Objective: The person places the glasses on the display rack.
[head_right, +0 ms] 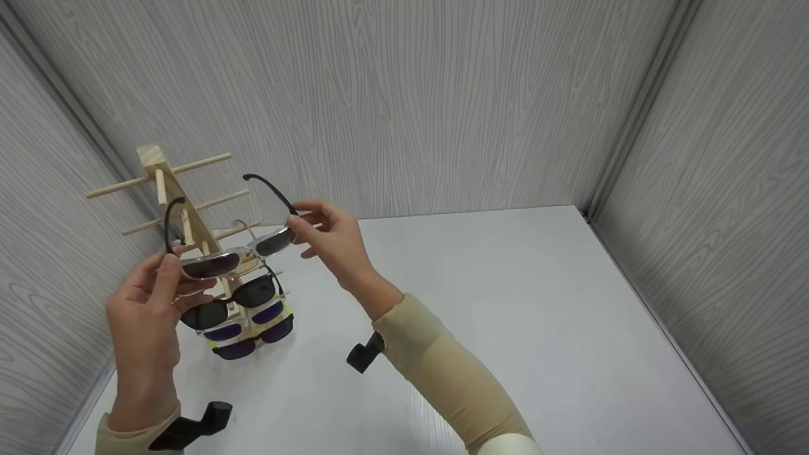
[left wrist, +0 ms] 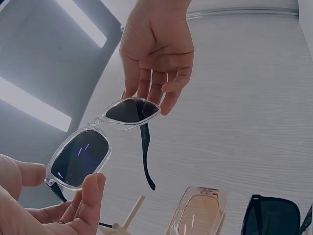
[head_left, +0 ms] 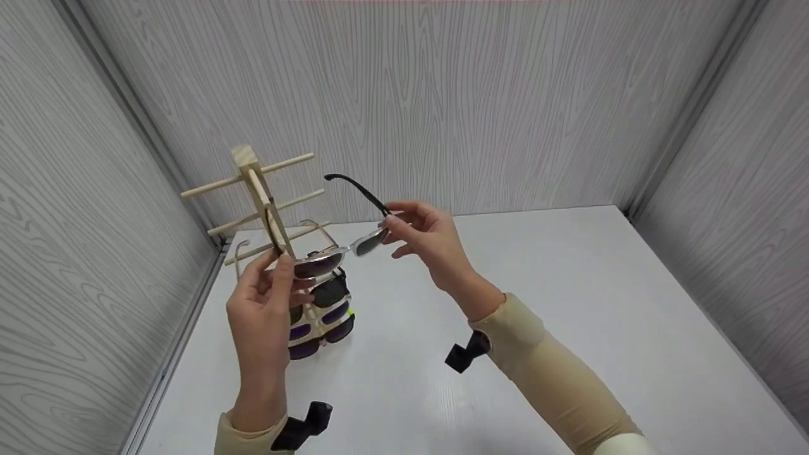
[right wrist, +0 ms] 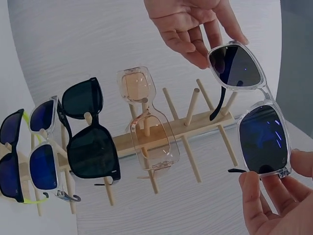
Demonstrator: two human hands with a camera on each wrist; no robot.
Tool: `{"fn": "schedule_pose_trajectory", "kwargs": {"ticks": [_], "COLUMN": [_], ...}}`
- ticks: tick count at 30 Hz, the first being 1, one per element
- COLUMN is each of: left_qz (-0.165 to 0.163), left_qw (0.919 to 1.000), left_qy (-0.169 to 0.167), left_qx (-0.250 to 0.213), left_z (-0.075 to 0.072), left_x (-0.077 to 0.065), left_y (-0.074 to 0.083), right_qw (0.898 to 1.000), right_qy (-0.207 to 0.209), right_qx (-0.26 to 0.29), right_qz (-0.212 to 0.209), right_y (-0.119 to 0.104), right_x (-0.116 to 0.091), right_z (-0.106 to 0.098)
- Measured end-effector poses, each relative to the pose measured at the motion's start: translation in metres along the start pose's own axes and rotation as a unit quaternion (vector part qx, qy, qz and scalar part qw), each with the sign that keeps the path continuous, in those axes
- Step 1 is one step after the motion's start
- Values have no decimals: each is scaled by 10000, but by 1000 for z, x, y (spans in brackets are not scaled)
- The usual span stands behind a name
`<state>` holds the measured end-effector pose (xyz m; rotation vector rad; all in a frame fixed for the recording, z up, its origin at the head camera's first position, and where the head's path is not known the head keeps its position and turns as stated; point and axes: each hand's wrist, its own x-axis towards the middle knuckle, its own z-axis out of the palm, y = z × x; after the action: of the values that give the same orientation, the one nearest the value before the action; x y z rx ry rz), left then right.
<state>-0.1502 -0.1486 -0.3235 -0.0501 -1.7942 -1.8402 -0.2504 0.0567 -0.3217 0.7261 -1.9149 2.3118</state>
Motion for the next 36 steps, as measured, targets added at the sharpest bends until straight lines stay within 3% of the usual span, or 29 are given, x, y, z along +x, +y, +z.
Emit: {"fn": "schedule_pose_trajectory", "kwargs": {"ticks": [7,22,36], "left_qz": [-90,-393,-750], "left_qw": [9994,9951,9927], "left_qy": [317,730,807], "left_qx": [70,-536,-486], "left_z": [-12,-40,-46], "left_x": [8,38,52], "left_y": [5,2,-16], "right_qw": [9999,9994,9975], "right_qy": [-63,-167,-181], "right_qx": [-149,-294,-633], "right_qz": [20,122,273], "right_y": [1,5,16], "right_x": [11,35,44], "right_z": [21,59,66]}}
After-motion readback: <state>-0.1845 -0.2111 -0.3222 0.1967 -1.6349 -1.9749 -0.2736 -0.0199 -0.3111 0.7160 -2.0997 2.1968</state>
